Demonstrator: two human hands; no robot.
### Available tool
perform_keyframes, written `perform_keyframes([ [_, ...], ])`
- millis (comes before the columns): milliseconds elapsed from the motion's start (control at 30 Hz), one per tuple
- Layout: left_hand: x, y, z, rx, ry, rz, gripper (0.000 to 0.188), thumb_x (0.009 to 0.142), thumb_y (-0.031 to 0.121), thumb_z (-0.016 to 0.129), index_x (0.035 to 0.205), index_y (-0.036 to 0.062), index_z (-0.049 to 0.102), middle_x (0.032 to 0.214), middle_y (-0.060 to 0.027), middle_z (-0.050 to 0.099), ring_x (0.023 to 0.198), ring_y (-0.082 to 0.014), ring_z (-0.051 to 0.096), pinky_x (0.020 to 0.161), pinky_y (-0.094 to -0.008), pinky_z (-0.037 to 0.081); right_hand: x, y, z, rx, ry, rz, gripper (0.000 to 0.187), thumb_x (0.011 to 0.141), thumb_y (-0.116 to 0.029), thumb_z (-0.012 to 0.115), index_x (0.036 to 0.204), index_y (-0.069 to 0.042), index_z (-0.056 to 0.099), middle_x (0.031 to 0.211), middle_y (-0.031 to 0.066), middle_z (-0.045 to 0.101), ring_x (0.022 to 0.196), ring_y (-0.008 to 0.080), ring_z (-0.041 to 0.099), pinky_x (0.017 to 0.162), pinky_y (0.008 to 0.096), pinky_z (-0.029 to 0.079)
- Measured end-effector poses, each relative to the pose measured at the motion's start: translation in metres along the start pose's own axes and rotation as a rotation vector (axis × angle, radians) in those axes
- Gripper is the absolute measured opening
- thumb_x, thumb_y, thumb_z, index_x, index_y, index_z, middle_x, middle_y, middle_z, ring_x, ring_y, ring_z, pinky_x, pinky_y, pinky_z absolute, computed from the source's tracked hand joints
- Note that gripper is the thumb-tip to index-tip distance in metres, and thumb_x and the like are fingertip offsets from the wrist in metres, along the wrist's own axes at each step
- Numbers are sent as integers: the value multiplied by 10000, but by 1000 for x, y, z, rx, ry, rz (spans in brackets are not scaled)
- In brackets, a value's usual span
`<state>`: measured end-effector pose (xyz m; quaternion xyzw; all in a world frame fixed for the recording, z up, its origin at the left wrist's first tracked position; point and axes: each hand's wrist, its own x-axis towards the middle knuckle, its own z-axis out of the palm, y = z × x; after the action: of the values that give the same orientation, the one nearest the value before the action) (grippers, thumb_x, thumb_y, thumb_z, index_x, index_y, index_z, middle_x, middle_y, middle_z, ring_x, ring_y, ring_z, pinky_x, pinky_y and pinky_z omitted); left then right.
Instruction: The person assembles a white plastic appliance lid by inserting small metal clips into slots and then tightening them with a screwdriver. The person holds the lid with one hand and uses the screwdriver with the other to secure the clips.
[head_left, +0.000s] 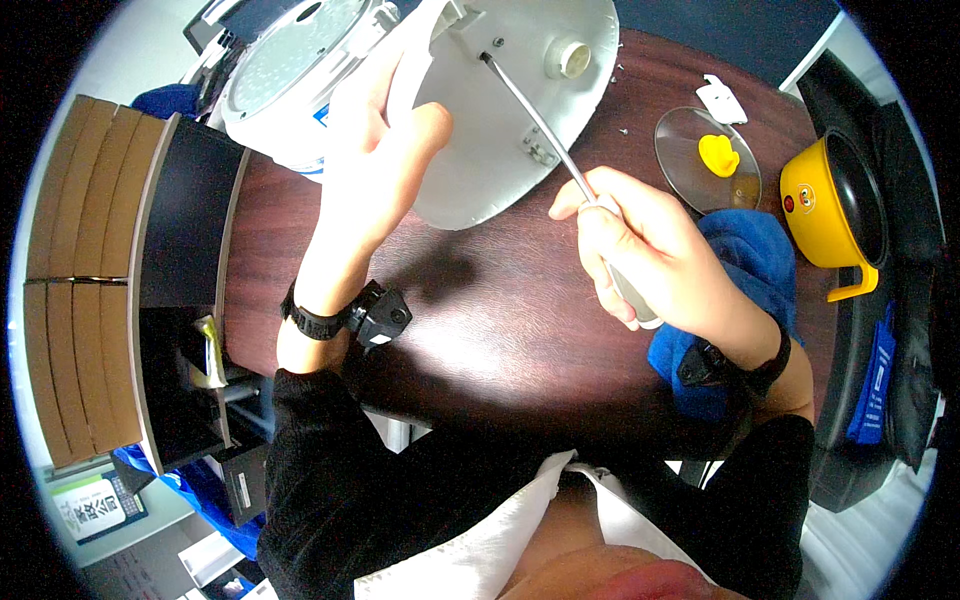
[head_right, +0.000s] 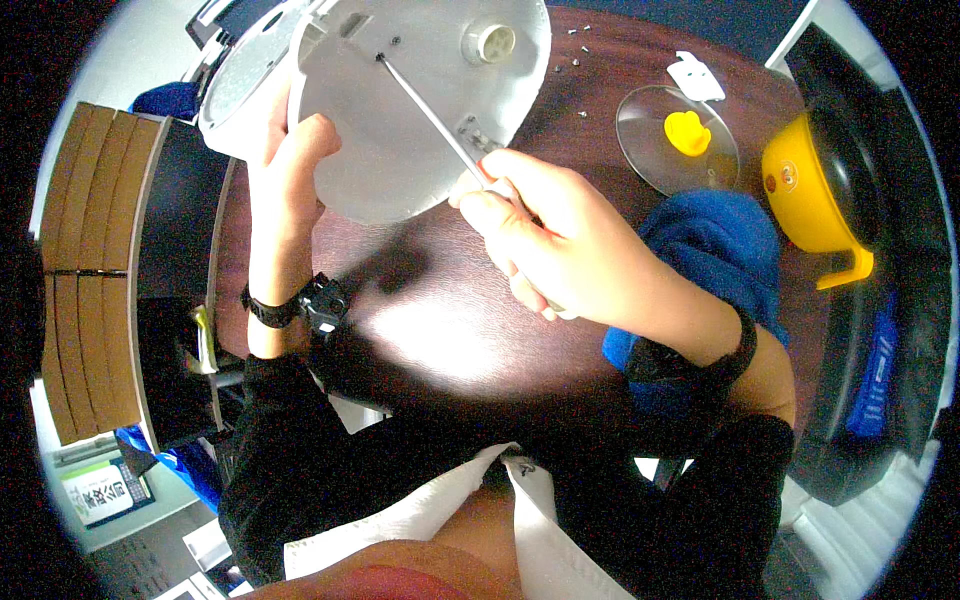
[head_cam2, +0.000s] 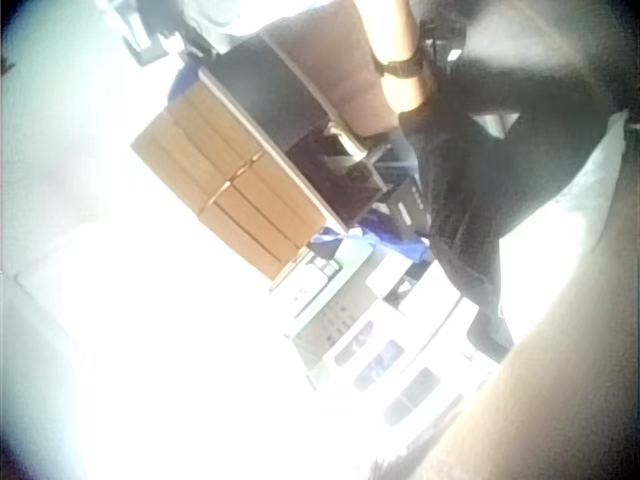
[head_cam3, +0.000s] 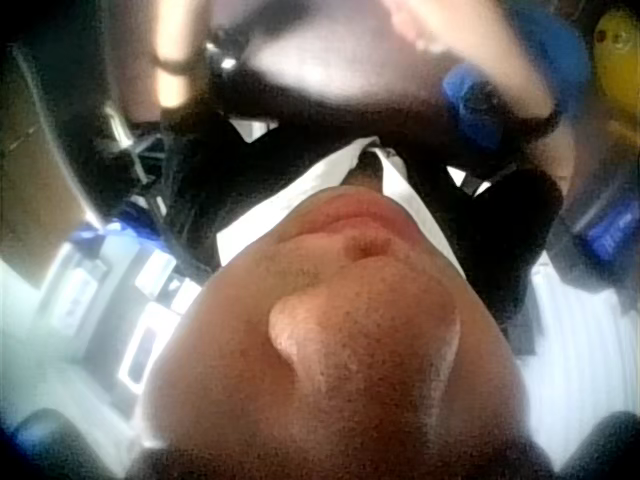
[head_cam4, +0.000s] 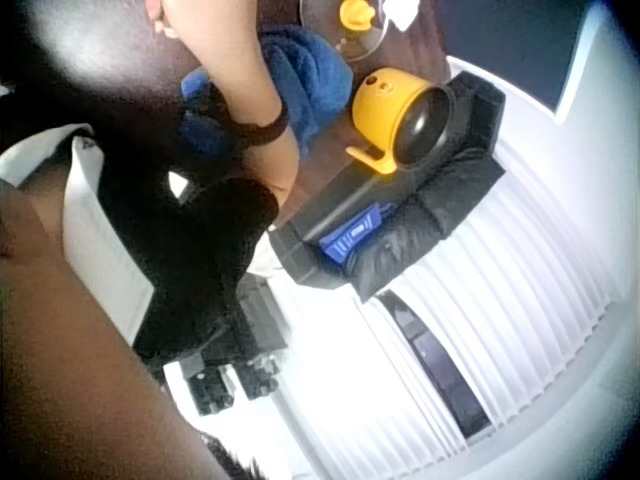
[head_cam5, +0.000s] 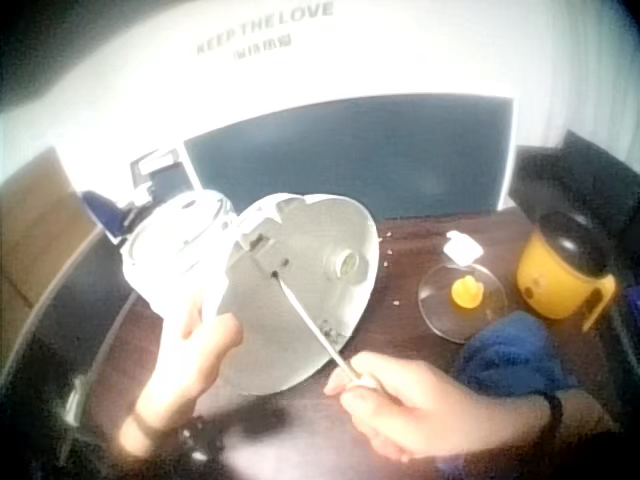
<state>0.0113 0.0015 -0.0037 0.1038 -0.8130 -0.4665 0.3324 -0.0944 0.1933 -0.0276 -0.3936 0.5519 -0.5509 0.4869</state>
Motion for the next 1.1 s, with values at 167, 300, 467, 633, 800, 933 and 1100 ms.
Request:
perform_keyframes([
  [167, 2, 2, 2, 65, 10, 82, 521, 691, 66, 493, 1209, 4, 475, 999, -114, 576, 912, -183, 527, 833, -303, 408, 1, 0, -4, 521, -157, 67, 335, 953, -314, 343, 1089, -13, 400, 576, 33, 425, 341, 90, 389, 292, 214, 314],
  [300, 4, -3, 1, 200, 28, 165, 516, 698, 65, 492, 1211, 8, 475, 1001, -126, 578, 914, -204, 533, 846, -318, 408, 1, -3, -10, 805, -211, 201, 378, 957, -349, 295, 1107, -15, 392, 577, 32, 402, 328, 102, 380, 268, 223, 303],
  [467, 13, -9, -2, 130, 10, 113, 492, 703, 84, 501, 1189, 11, 498, 991, -134, 578, 908, -209, 534, 838, -321, 412, 9, -1, -22, 675, -238, 140, 410, 962, -350, 280, 1147, -8, 408, 591, 32, 437, 338, 93, 389, 279, 210, 304],
  [633, 13, -7, -11, 116, -28, 23, 472, 709, 122, 516, 1168, 17, 519, 960, -114, 575, 881, -193, 525, 800, -302, 415, 13, 5, -29, -237, 174, -109, 289, 937, -285, 387, 1019, -43, 523, 607, 33, 492, 406, 83, 434, 384, 211, 340],
  [800, 11, 2, -11, 65, -26, -65, 466, 713, 144, 525, 1163, 22, 525, 963, -96, 574, 878, -180, 522, 789, -292, 412, 14, 4, -27, -754, 493, -336, 200, 822, -229, 592, 873, -37, 571, 613, 130, 558, 504, 253, 551, 485, 316, 417],
  [933, 13, -4, -10, 56, -15, -51, 474, 713, 153, 513, 1169, 19, 521, 993, -95, 564, 894, -172, 513, 794, -276, 401, 10, -2, -27, -851, 553, -325, 213, 784, -234, 633, 819, -30, 584, 653, 141, 570, 566, 286, 566, 528, 320, 434],
  [1100, 15, 0, -9, 113, -76, -66, 520, 700, 160, 514, 1203, 31, 513, 1071, -95, 539, 957, -178, 493, 839, -264, 370, 5, -12, -36, -997, 533, -255, 237, 762, -252, 634, 764, -19, 589, 716, 149, 565, 648, 290, 572, 570, 339, 434],
])
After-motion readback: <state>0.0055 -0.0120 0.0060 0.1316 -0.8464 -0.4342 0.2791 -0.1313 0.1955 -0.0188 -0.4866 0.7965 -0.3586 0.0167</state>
